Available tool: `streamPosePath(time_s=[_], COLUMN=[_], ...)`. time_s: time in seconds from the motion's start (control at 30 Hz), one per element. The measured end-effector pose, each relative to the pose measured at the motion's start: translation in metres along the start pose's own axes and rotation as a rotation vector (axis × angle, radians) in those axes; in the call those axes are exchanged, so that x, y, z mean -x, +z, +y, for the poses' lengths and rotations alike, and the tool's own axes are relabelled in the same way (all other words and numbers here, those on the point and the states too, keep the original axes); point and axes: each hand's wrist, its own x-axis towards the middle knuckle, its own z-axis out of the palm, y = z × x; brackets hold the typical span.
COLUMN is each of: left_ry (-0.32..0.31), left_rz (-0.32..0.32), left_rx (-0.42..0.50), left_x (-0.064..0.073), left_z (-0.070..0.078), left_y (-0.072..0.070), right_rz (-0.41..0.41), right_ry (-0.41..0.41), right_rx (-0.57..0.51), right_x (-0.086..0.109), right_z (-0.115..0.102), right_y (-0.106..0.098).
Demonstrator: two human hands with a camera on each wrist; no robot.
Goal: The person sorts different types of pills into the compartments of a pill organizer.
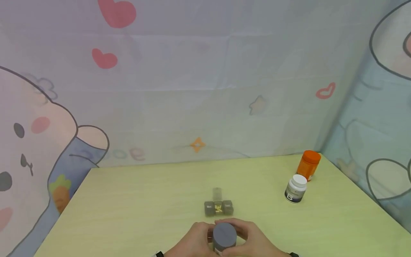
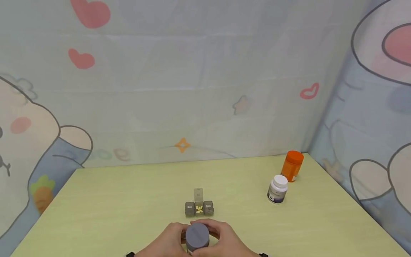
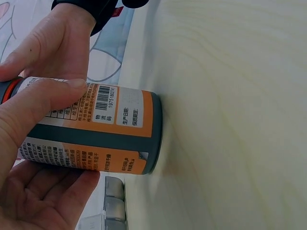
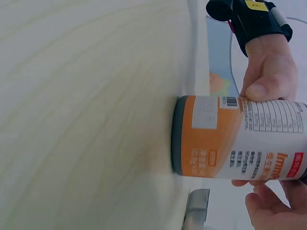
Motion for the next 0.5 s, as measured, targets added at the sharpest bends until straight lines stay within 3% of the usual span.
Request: streamPosePath(time_s=[0.27, 0.5], left_ry=[-0.013, -0.026], left_rz=[-0.013, 0.031], left_rx=[0.026, -0.03], left_x=[-0.0017, -0.0016], left_z=[0.0, 0.0016], left_y=[0.0007, 0.0013], right_rz=[-0.067, 0.094], right_ry=[-0.019, -0.028], right_rx=[-0.003, 0.105], right_x=[0.0085, 0.0065], right_z=[0.0007, -0.0011], right_y=[-0.0097, -0.0034])
